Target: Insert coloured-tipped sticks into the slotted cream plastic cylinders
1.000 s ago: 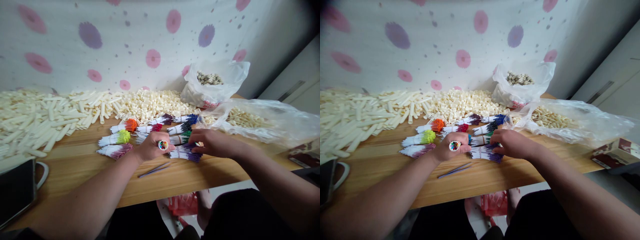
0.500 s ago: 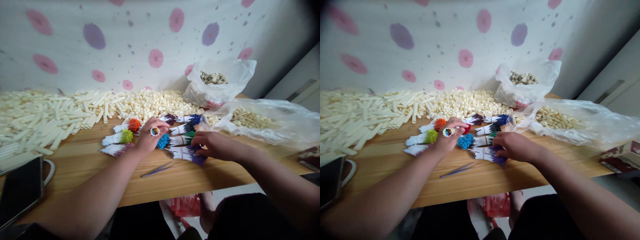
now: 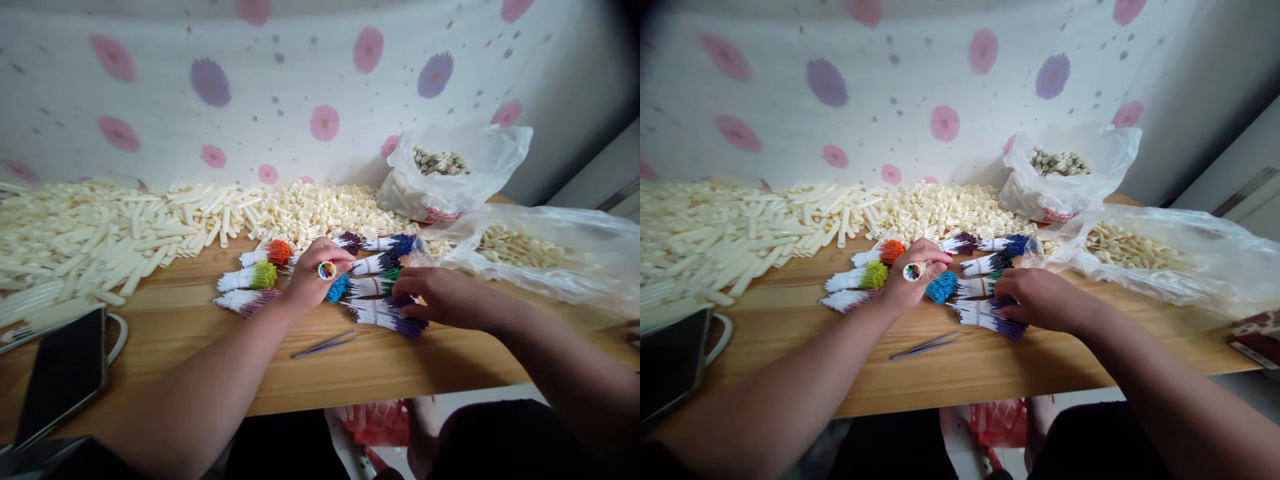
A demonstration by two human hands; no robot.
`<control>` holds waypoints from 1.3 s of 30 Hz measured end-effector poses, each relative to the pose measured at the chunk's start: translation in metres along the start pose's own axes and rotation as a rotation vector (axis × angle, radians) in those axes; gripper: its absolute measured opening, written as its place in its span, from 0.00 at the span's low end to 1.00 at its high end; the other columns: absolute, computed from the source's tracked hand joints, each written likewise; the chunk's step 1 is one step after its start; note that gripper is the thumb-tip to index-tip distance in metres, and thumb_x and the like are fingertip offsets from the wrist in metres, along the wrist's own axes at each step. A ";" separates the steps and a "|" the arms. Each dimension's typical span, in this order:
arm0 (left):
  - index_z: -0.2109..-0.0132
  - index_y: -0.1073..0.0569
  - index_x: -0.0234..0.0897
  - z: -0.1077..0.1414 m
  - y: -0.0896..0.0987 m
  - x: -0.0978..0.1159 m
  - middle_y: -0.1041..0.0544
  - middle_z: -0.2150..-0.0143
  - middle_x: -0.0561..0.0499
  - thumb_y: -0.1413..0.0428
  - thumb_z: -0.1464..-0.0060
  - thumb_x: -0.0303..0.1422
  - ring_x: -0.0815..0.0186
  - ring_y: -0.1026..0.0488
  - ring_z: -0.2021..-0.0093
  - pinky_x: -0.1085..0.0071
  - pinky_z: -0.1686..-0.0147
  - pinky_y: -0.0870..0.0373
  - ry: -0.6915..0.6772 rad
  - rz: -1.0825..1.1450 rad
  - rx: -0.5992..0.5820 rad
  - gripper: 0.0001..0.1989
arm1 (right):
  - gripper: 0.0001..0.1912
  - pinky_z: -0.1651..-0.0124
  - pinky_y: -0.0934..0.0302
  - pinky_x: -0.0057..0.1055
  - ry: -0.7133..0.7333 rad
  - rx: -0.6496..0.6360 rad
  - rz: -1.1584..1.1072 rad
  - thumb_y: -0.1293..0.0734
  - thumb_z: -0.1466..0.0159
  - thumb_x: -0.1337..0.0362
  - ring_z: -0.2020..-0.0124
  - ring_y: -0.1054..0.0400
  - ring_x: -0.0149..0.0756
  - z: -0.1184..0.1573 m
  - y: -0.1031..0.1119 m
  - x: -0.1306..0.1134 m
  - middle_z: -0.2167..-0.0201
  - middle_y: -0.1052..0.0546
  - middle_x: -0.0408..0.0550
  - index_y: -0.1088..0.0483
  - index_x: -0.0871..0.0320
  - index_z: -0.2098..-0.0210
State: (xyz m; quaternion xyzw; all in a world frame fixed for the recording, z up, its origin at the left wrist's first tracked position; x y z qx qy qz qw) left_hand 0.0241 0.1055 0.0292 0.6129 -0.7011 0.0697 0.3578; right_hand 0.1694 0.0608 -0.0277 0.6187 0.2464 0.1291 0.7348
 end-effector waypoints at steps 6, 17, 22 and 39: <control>0.64 0.24 0.36 0.000 0.001 0.001 0.29 0.67 0.50 0.43 0.46 0.29 0.67 0.31 0.64 0.69 0.63 0.34 0.003 0.013 0.006 0.04 | 0.07 0.63 0.42 0.31 0.011 0.055 0.079 0.38 0.38 0.61 0.66 0.33 0.36 -0.008 0.011 -0.010 0.67 0.28 0.48 0.29 0.56 0.64; 0.63 0.24 0.35 0.016 -0.035 0.006 0.28 0.67 0.49 0.44 0.47 0.25 0.67 0.31 0.64 0.68 0.61 0.33 -0.004 0.170 -0.182 0.05 | 0.07 0.65 0.43 0.30 -0.007 0.052 0.096 0.38 0.37 0.63 0.67 0.32 0.35 -0.013 0.005 -0.010 0.66 0.28 0.46 0.29 0.54 0.62; 0.64 0.25 0.36 0.013 -0.031 0.007 0.28 0.67 0.49 0.44 0.46 0.26 0.67 0.32 0.64 0.68 0.61 0.33 0.026 0.141 -0.166 0.04 | 0.08 0.64 0.42 0.30 0.002 0.043 0.105 0.38 0.38 0.64 0.67 0.32 0.36 -0.012 0.008 -0.014 0.66 0.27 0.46 0.29 0.55 0.61; 0.64 0.24 0.34 0.016 -0.042 0.004 0.29 0.66 0.48 0.44 0.47 0.25 0.67 0.31 0.63 0.68 0.61 0.33 0.061 0.145 -0.264 0.04 | 0.08 0.63 0.42 0.30 0.002 0.047 0.107 0.37 0.38 0.65 0.66 0.32 0.36 -0.011 0.006 -0.011 0.66 0.27 0.46 0.28 0.54 0.60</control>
Point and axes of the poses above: each hand's wrist, its own z-axis away from the middle knuckle, its own y-axis out of the back of the hand, x = y × z, the point moved 10 cm from there along -z, towards the middle knuckle
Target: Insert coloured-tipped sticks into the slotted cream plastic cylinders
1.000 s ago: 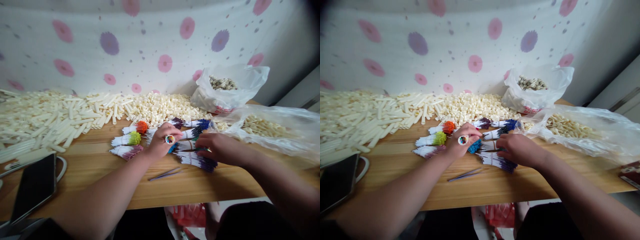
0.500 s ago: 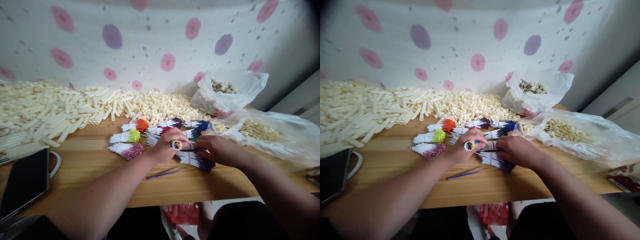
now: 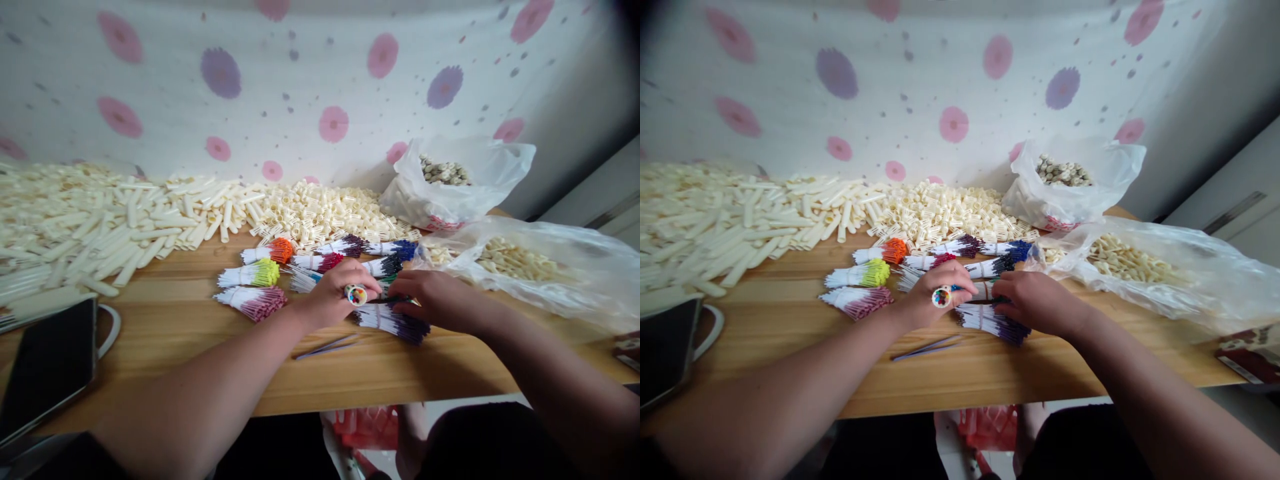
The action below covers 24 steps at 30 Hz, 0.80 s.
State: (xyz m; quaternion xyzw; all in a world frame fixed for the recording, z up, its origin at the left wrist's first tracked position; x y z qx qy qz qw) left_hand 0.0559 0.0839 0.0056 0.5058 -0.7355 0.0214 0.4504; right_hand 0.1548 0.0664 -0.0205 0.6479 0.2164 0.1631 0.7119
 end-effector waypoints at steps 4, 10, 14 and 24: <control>0.63 0.24 0.35 0.001 -0.002 -0.007 0.28 0.65 0.48 0.44 0.46 0.26 0.67 0.31 0.63 0.68 0.61 0.33 0.020 0.016 -0.025 0.04 | 0.08 0.64 0.42 0.30 -0.008 -0.013 0.005 0.37 0.38 0.65 0.66 0.32 0.36 0.000 0.000 -0.001 0.66 0.27 0.47 0.28 0.55 0.60; 0.63 0.25 0.35 0.000 0.001 -0.004 0.27 0.66 0.49 0.44 0.46 0.27 0.67 0.31 0.62 0.68 0.59 0.34 0.004 -0.006 -0.005 0.04 | 0.08 0.64 0.43 0.29 -0.009 -0.013 0.011 0.37 0.38 0.64 0.66 0.32 0.36 0.000 0.000 0.000 0.66 0.27 0.47 0.28 0.55 0.60; 0.64 0.25 0.36 -0.001 0.003 0.001 0.26 0.66 0.49 0.44 0.46 0.26 0.68 0.31 0.62 0.69 0.60 0.33 -0.015 -0.014 0.011 0.04 | 0.09 0.64 0.43 0.30 -0.013 -0.011 0.022 0.37 0.38 0.64 0.65 0.32 0.36 0.003 0.001 0.001 0.65 0.27 0.47 0.29 0.55 0.59; 0.63 0.25 0.36 -0.001 0.001 0.008 0.27 0.66 0.49 0.45 0.46 0.26 0.66 0.30 0.62 0.66 0.59 0.33 -0.072 -0.039 0.002 0.05 | 0.07 0.65 0.41 0.29 -0.034 0.043 0.030 0.37 0.39 0.65 0.66 0.32 0.35 0.017 0.004 0.005 0.65 0.27 0.47 0.28 0.55 0.61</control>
Point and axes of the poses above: each hand's wrist, its own z-axis away from the middle knuckle, its own y-axis out of the back of the hand, x = y × z, the point moved 10 cm from there along -z, towards the middle knuckle
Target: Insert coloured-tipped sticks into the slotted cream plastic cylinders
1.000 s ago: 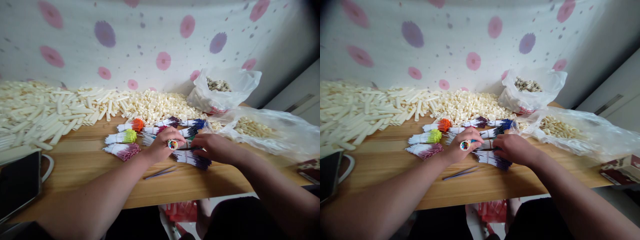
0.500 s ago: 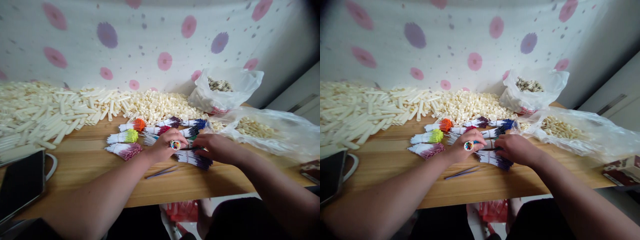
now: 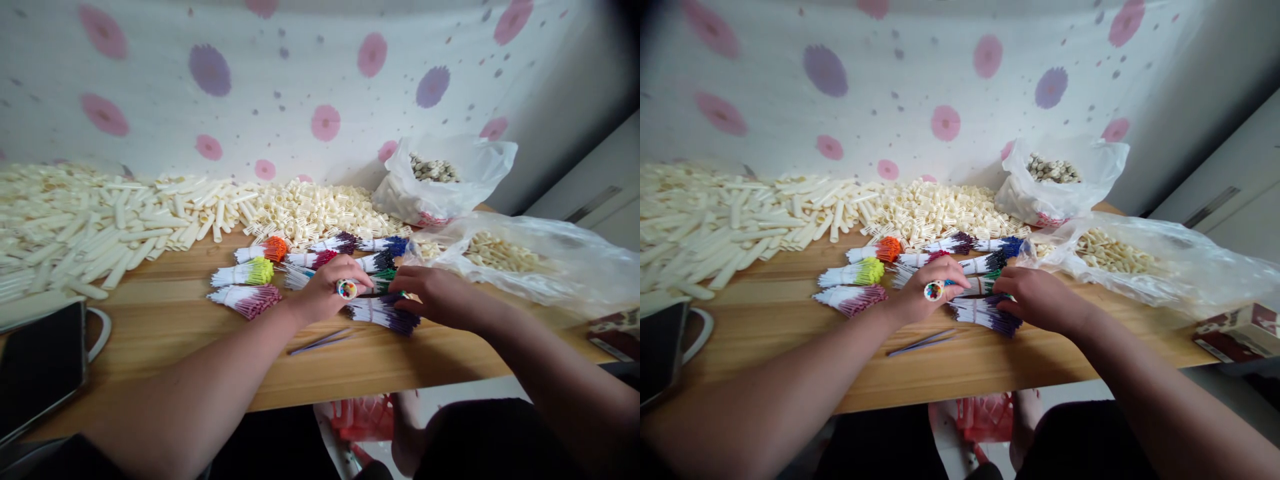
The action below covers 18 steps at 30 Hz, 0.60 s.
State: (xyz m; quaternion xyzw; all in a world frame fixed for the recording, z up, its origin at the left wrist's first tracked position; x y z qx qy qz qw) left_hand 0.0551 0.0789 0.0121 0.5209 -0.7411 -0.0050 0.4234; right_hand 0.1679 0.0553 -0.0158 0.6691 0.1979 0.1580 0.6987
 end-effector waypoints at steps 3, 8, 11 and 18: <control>0.62 0.25 0.36 0.001 -0.001 0.001 0.27 0.66 0.48 0.46 0.45 0.25 0.67 0.31 0.61 0.67 0.59 0.33 -0.008 -0.013 -0.016 0.06 | 0.09 0.63 0.40 0.30 -0.007 0.043 -0.016 0.37 0.38 0.65 0.65 0.32 0.36 0.008 0.002 0.004 0.63 0.27 0.48 0.29 0.55 0.59; 0.62 0.26 0.36 0.001 0.000 0.001 0.28 0.66 0.49 0.47 0.45 0.24 0.67 0.31 0.61 0.68 0.60 0.33 -0.001 -0.016 -0.026 0.07 | 0.09 0.60 0.38 0.32 -0.021 0.072 -0.055 0.37 0.37 0.63 0.63 0.31 0.36 0.016 0.006 0.006 0.61 0.27 0.48 0.29 0.54 0.57; 0.62 0.26 0.36 0.001 0.000 0.001 0.28 0.65 0.48 0.48 0.45 0.24 0.67 0.31 0.61 0.67 0.58 0.33 -0.006 -0.019 -0.036 0.07 | 0.10 0.60 0.38 0.32 -0.030 0.066 -0.049 0.37 0.37 0.64 0.64 0.31 0.36 0.014 0.009 0.001 0.61 0.27 0.48 0.29 0.54 0.57; 0.64 0.25 0.35 0.001 0.000 0.002 0.29 0.66 0.48 0.48 0.48 0.20 0.65 0.31 0.61 0.66 0.58 0.33 -0.010 -0.026 -0.038 0.10 | 0.10 0.61 0.38 0.33 -0.026 0.041 -0.038 0.38 0.37 0.64 0.63 0.31 0.38 0.011 0.002 0.001 0.61 0.27 0.49 0.30 0.54 0.57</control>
Point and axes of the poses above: each hand's wrist, its own z-axis away from the middle knuckle, its own y-axis out of the back of the hand, x = y × z, the point moved 10 cm from there along -z, towards the middle knuckle
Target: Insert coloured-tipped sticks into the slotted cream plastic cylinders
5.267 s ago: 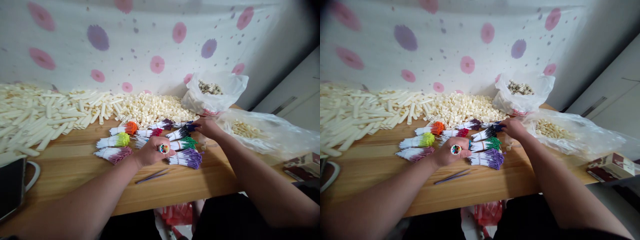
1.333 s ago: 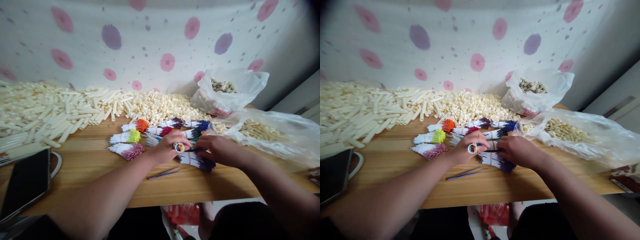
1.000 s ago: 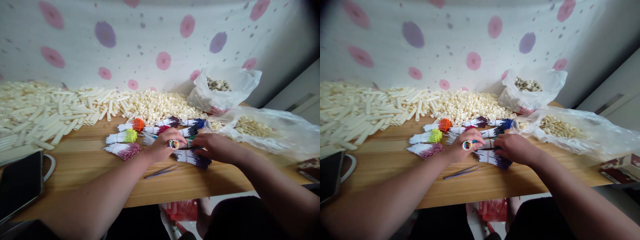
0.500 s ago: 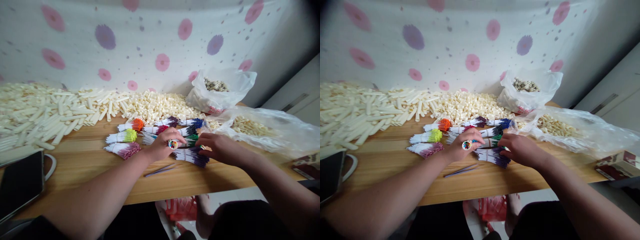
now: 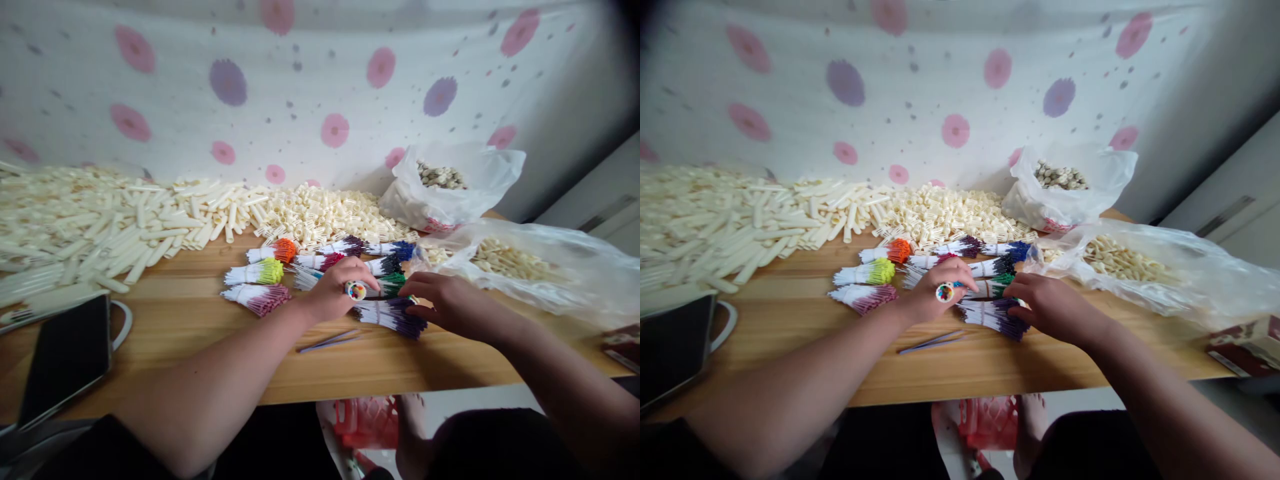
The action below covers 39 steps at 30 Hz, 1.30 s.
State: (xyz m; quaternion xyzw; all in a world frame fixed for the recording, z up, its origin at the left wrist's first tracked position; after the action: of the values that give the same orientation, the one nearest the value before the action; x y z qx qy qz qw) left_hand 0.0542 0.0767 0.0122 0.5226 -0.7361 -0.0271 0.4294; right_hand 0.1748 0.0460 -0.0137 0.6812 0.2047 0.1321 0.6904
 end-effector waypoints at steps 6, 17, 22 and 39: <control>0.65 0.25 0.36 0.001 -0.001 -0.003 0.29 0.66 0.49 0.49 0.50 0.18 0.65 0.32 0.60 0.66 0.58 0.32 0.012 -0.013 -0.017 0.12 | 0.10 0.62 0.37 0.32 0.034 0.039 -0.002 0.38 0.37 0.63 0.65 0.31 0.37 -0.001 -0.001 0.002 0.61 0.26 0.49 0.29 0.53 0.57; 0.67 0.25 0.35 0.006 -0.040 0.012 0.27 0.66 0.47 0.47 0.51 0.21 0.64 0.31 0.62 0.67 0.59 0.33 0.008 0.000 -0.165 0.08 | 0.10 0.62 0.38 0.32 0.032 0.024 0.010 0.38 0.37 0.64 0.64 0.30 0.37 -0.002 -0.006 0.006 0.61 0.26 0.48 0.29 0.53 0.58; 0.66 0.25 0.34 0.008 -0.048 0.013 0.26 0.66 0.46 0.46 0.49 0.22 0.64 0.30 0.61 0.67 0.58 0.32 0.014 0.023 -0.177 0.06 | 0.10 0.61 0.38 0.32 0.033 -0.004 -0.014 0.38 0.37 0.64 0.63 0.30 0.37 -0.003 -0.009 0.003 0.61 0.26 0.48 0.29 0.54 0.57; 0.67 0.25 0.34 -0.001 -0.028 -0.005 0.24 0.69 0.50 0.46 0.47 0.26 0.68 0.29 0.69 0.72 0.68 0.34 0.190 0.005 -0.122 0.05 | 0.16 0.52 0.39 0.41 -0.508 0.374 0.139 0.38 0.39 0.61 0.52 0.33 0.46 0.041 0.026 0.126 0.51 0.27 0.57 0.29 0.61 0.54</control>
State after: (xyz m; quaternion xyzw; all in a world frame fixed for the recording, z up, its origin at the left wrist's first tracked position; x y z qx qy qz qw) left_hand 0.0757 0.0684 -0.0041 0.4938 -0.6905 -0.0210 0.5281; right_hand 0.3071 0.0683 -0.0013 0.8197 -0.0004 -0.0353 0.5717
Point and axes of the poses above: each hand's wrist, its own z-axis away from the middle knuckle, its own y-axis out of the back of the hand, x = y × z, the point moved 10 cm from there along -z, towards the middle knuckle
